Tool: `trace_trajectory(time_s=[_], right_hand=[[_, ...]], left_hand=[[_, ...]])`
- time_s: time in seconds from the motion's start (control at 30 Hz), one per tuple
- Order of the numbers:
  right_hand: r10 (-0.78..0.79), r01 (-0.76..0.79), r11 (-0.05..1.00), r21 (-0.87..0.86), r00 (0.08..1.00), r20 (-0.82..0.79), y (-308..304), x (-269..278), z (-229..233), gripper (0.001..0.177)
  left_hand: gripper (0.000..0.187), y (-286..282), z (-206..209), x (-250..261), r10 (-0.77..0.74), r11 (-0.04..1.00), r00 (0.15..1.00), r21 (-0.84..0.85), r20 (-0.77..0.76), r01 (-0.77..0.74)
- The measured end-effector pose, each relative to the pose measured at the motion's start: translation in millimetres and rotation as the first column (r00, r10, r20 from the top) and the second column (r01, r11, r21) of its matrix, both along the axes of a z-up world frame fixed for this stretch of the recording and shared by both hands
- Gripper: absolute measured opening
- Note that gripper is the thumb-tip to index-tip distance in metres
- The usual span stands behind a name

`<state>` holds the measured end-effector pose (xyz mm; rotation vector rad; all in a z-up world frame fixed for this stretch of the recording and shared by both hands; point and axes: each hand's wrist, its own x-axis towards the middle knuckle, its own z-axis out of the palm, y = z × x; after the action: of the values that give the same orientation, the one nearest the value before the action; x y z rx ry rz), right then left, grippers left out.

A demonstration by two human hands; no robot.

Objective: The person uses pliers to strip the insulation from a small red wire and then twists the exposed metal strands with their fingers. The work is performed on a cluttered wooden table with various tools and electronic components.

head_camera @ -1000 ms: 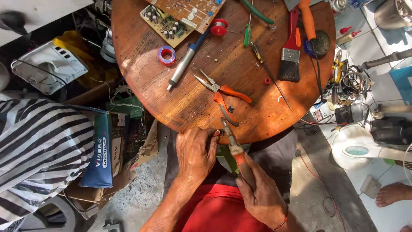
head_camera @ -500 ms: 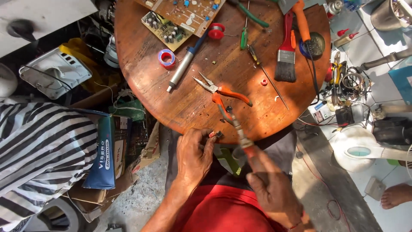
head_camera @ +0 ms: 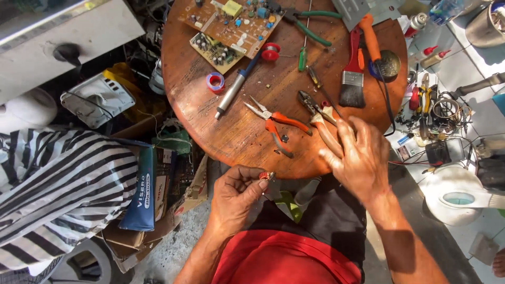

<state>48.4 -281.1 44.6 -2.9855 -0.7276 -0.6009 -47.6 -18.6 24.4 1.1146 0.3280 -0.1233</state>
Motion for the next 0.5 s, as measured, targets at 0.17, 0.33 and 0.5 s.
trace_trajectory(time_s=[0.17,0.33,0.5], right_hand=[[0.446,-0.343,0.85,0.401,0.872,-0.2,32,-27,50,0.036],[0.582,-0.458,0.759,0.463,0.796,-0.168,36,-40,59,0.023],[0.61,-0.392,0.725,0.566,0.747,-0.264,31,-47,50,0.02]], left_hand=[[0.017,-15,10,0,-0.054,0.995,0.995,0.089,0.082,0.047],[0.027,-24,34,-7,-0.158,0.963,0.975,0.241,0.154,0.118],[0.023,-28,44,-14,-0.21,0.902,0.972,0.405,0.106,0.151]])
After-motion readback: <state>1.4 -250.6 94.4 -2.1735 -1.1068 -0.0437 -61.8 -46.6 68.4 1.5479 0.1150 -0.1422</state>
